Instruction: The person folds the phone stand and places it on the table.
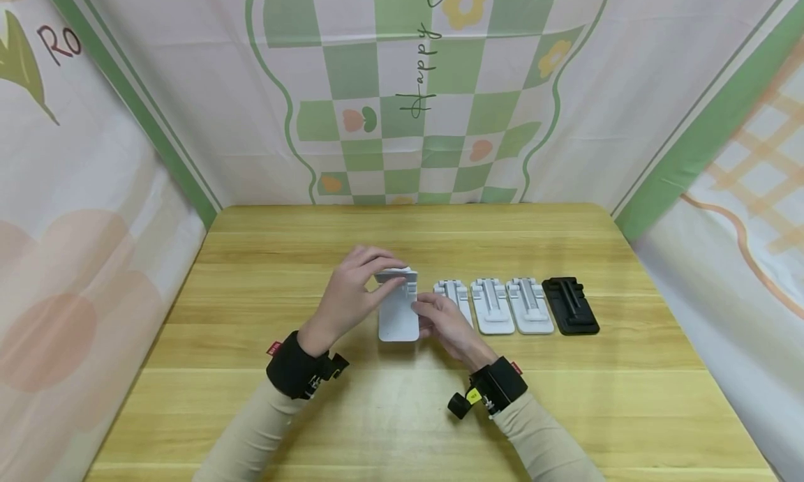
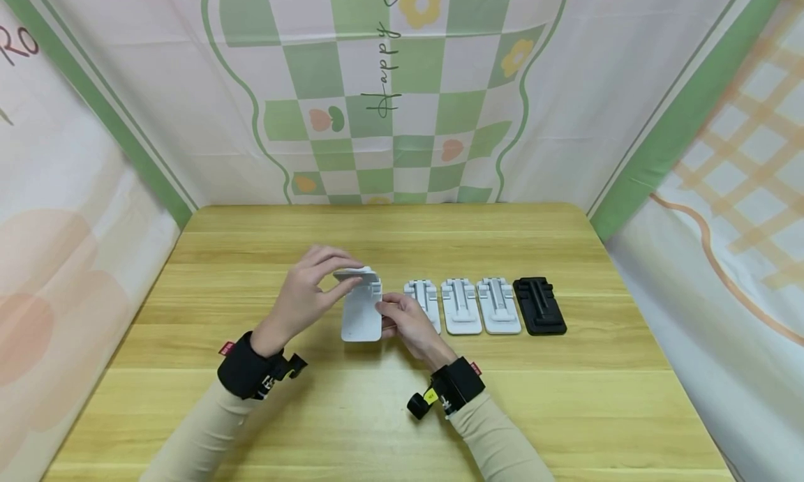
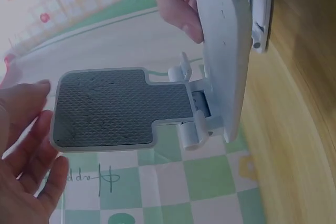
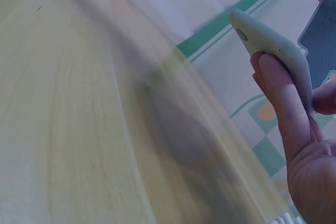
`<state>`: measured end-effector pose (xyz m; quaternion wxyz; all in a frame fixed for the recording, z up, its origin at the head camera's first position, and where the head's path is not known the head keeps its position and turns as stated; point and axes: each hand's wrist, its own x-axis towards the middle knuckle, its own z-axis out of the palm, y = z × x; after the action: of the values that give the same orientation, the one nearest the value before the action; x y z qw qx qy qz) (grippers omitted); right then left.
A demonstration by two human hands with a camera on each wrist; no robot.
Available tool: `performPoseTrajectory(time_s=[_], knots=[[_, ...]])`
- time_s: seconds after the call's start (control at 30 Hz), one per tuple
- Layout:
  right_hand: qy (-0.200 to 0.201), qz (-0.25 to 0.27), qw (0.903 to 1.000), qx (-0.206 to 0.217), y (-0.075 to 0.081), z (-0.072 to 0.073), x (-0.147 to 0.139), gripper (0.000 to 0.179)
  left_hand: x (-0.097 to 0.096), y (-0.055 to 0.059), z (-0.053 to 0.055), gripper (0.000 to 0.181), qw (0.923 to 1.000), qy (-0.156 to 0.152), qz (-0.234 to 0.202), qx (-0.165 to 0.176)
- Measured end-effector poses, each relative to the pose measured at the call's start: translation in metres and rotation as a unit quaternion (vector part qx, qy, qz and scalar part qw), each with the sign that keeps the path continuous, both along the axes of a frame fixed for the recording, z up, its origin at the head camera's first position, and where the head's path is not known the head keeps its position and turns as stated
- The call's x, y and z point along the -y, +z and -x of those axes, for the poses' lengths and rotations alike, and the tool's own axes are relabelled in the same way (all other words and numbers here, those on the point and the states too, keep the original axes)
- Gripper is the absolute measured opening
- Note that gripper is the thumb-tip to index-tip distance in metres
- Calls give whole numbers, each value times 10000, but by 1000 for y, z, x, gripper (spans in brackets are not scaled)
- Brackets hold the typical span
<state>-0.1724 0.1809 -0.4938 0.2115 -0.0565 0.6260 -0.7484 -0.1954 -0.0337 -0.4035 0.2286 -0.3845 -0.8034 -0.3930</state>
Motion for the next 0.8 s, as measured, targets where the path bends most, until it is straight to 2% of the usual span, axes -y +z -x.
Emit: performPoseTrajectory(time_s=[0.13,0.4,0.8], knots=[[20,-2,10000,-21,-1,0,0,46,-1,0,-2,20,9997,93,225,22],[-30,-8,10000,-63,-2,0,0,45,-3,-4,-1,16,9991,144,377,-133],[-134,-89,9998,-109,0,-2,1,46,-7,-9,-1,14,9964,226,456,-672]])
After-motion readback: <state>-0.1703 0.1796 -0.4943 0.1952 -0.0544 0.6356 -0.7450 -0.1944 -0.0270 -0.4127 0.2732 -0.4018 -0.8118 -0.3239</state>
